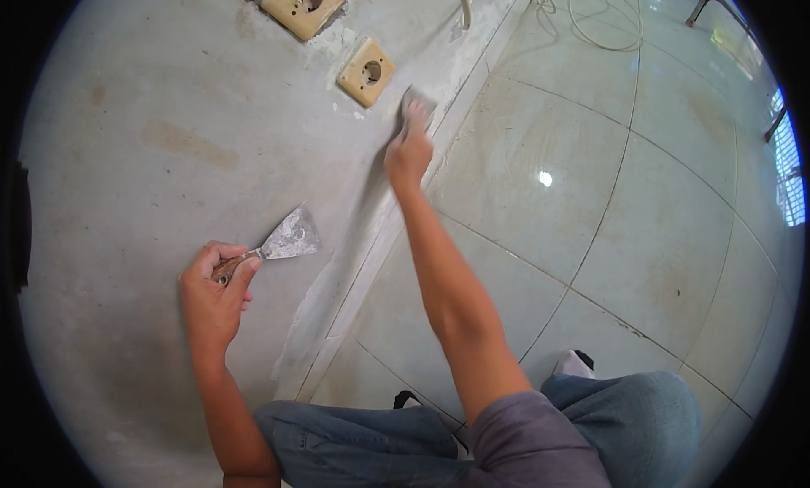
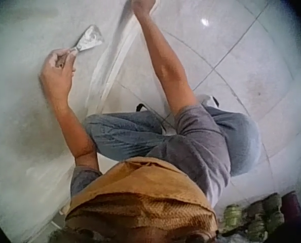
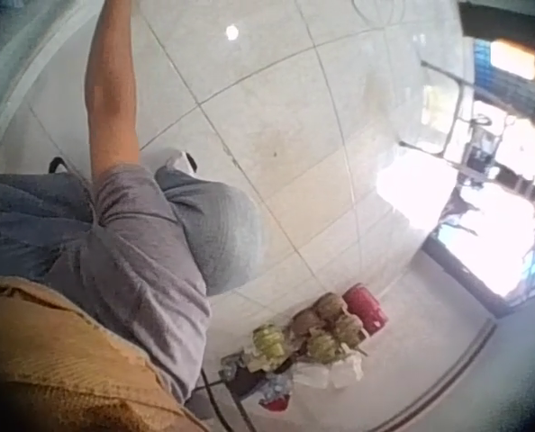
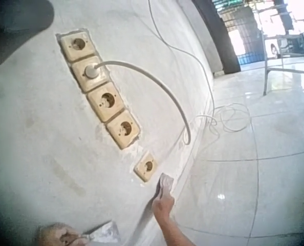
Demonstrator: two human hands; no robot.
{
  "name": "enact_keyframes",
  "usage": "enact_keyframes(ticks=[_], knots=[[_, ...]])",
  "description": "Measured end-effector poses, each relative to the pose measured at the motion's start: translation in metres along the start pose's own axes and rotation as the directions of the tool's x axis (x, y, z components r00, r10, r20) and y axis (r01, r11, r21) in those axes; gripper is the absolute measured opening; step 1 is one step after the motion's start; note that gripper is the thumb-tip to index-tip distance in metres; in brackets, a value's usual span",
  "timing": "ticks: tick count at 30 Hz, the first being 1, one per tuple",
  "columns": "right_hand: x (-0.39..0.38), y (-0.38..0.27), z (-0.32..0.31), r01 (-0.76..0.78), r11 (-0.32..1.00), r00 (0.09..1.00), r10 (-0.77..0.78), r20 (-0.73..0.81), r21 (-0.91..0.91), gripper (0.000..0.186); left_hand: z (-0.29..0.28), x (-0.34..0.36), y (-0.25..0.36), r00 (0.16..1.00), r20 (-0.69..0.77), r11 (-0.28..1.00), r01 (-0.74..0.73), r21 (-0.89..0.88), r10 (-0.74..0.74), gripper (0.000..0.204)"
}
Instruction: The recorder is using sandpaper and a putty knife to sand the wall and smooth out wall filler near the floor.
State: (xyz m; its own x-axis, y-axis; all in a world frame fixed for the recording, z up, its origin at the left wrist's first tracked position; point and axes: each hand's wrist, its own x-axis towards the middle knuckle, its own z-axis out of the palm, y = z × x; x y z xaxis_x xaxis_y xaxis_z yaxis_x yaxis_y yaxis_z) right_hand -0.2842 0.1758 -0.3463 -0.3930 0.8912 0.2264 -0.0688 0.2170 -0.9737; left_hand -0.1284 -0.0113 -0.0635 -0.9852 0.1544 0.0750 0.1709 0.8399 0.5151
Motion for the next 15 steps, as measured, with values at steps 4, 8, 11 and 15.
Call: enact_keyframes(ticks=[4, 8, 11, 15], knots=[[-0.057, -0.013, -0.033, -0.102, 0.956, 0.987, 0.063, 0.145, 0.276, 0.044, 0.001, -0.001, -0.013, 1.0, -0.021, 1.0, -0.023, -0.009, 0.023, 0.023], [0.029, -0.084, -0.057, 0.063, 0.96, 0.997, -0.047, -0.068, 0.271, 0.042, 0.004, -0.002, -0.011, 0.999, -0.041, 1.0, 0.0, -0.026, -0.001, 0.023], [0.083, -0.114, -0.019, 0.212, 0.966, 0.972, -0.193, -0.134, 0.145, 0.039, 0.005, 0.002, -0.015, 0.999, -0.032, 0.999, -0.001, -0.042, 0.0, 0.022], [0.072, -0.114, 0.009, 0.384, 0.917, 0.916, -0.364, -0.166, 0.11, 0.04, 0.01, 0.0, -0.007, 1.0, -0.015, 1.0, -0.004, -0.026, 0.003, 0.022]])
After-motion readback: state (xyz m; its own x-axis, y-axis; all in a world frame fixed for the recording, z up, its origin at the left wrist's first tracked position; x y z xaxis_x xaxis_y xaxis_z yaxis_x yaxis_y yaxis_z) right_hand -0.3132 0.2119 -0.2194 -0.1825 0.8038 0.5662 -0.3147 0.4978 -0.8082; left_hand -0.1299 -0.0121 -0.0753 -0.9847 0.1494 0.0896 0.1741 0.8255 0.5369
